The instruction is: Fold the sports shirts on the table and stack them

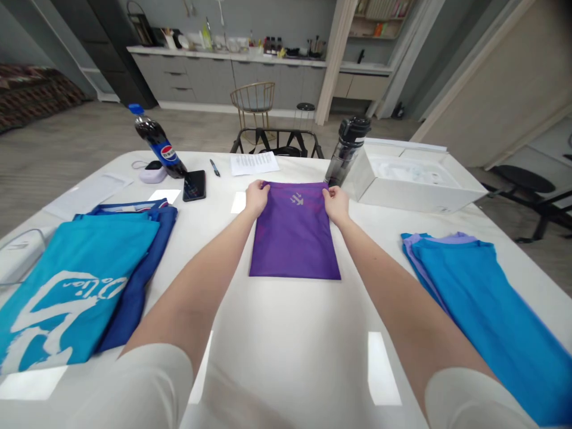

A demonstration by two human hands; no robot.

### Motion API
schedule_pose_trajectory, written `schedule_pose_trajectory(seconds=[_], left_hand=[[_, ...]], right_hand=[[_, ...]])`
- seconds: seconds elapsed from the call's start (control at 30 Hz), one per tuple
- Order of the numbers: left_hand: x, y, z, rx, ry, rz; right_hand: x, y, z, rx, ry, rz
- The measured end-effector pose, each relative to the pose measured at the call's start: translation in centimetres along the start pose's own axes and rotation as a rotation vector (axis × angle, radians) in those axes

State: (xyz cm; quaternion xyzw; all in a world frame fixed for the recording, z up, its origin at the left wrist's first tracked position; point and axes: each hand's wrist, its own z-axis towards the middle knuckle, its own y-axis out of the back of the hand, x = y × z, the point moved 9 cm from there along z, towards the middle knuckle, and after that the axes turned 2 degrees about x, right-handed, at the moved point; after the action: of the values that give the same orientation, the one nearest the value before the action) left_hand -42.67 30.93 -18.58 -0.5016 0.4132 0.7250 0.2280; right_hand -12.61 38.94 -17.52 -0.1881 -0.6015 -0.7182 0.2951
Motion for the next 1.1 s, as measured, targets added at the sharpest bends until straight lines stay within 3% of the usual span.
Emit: schedule_pose_trajectory(seconds=[0.1, 0.2, 0.27, 0.37, 0.5, 0.67, 0.77, 0.83, 0.9, 0.97, 1.1], left_hand=[[-1.6, -1.5, -1.3, 0.024, -0.216, 0.353], [-2.7, -5.3, -4.0, 0.222, -0.431, 0.537], [-1.9, -7.4, -5.2, 0.346, -0.421, 0.621], [0.1, -8.7, -5.7, 0.420, -0.323, 0.703], [1.4, -8.1, -5.2, 0.407, -0.265, 0.725], [1.3, -5.3, -5.4, 0.304, -0.183, 0.765], [-1.1, -5.1, -7.9, 0.266, -0.302, 0.770], [-2.5, -6.4, -10.7, 0.344, -0.393, 0.733], [-2.7, -7.4, -13.2, 0.434, -0.399, 0.696], [-2.4, -7.2, -15.2, 0.450, -0.386, 0.701], [-1.3, -4.7, -17.3, 0.405, -0.379, 0.781]], right_hand=[[0.5, -1.2, -0.3, -0.012, 0.011, -0.220], [2.9, -3.2, -1.9, 0.018, 0.193, -0.310], [4.0, -5.6, -3.0, 0.170, 0.296, -0.341], [3.8, -8.6, -4.1, 0.372, 0.299, -0.390], [2.2, -8.8, -3.6, 0.387, 0.221, -0.406], [0.4, -6.4, -3.5, 0.315, 0.109, -0.420], [2.1, -5.3, -5.5, 0.238, 0.171, -0.446], [4.2, -5.8, -8.0, 0.251, 0.277, -0.415], [5.4, -6.6, -10.7, 0.313, 0.341, -0.375], [5.3, -6.8, -12.8, 0.351, 0.339, -0.376], [2.9, -4.7, -14.8, 0.340, 0.277, -0.427]])
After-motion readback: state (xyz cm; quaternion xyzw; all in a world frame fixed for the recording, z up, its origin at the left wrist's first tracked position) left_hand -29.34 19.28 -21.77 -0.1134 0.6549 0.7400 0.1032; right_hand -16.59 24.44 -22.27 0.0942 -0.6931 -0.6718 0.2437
